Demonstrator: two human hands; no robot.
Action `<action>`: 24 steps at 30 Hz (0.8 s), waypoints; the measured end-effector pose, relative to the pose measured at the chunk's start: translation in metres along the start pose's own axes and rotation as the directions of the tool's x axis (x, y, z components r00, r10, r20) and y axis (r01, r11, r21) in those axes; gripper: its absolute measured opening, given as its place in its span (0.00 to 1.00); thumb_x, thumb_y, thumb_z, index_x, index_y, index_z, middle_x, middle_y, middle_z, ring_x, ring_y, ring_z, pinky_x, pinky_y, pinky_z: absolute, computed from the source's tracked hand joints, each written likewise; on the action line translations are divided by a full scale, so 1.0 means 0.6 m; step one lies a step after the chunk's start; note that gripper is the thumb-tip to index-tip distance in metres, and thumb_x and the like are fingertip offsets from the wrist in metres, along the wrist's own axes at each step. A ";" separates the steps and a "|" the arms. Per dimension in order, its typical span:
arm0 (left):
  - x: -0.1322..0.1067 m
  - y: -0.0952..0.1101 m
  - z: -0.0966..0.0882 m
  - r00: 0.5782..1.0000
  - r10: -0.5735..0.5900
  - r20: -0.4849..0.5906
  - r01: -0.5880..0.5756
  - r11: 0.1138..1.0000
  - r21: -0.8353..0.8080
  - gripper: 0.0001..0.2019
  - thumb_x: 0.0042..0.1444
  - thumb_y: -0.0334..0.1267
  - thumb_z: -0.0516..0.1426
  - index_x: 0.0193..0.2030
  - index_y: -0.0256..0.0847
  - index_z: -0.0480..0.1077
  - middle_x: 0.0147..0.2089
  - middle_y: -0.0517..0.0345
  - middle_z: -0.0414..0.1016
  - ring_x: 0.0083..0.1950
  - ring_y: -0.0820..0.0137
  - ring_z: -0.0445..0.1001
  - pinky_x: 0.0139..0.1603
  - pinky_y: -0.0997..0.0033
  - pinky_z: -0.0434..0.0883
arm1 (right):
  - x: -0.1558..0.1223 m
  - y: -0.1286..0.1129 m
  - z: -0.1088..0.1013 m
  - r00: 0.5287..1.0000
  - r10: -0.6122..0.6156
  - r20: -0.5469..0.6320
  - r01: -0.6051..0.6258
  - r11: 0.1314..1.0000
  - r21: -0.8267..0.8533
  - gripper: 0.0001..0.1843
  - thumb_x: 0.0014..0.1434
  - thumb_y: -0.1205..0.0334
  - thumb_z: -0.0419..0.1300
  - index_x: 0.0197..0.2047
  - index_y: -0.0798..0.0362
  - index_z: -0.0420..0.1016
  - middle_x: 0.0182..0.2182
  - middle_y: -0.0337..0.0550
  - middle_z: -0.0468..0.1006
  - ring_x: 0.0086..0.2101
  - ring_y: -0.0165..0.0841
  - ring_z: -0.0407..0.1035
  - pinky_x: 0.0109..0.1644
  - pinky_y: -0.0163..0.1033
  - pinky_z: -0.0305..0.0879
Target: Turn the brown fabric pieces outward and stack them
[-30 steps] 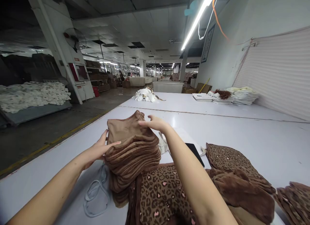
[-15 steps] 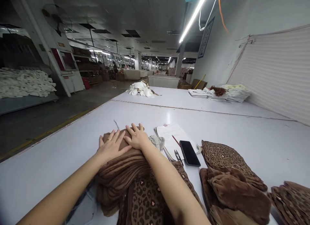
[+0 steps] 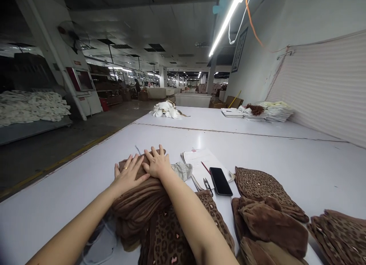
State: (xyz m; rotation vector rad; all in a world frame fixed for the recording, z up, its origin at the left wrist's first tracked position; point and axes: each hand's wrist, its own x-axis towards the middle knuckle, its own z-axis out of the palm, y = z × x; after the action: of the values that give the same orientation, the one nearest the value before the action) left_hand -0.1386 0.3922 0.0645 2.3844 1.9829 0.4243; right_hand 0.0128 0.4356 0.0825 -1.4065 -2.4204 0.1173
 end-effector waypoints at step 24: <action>-0.125 0.116 -0.142 0.978 0.151 -0.143 -0.176 0.967 -0.185 0.29 0.65 0.51 0.44 0.69 0.41 0.53 0.72 0.47 0.55 0.73 0.51 0.49 0.67 0.32 0.44 | -0.556 0.166 -0.236 0.717 0.554 -0.423 -0.374 0.818 0.437 0.18 0.66 0.54 0.47 0.48 0.52 0.73 0.46 0.48 0.79 0.47 0.38 0.73 0.50 0.42 0.70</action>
State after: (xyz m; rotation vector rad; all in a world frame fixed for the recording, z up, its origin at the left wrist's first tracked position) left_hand -0.1017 0.2920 0.1443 2.4580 1.6997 0.7591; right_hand 0.2929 0.1868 0.1093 -1.6051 -1.4701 0.2017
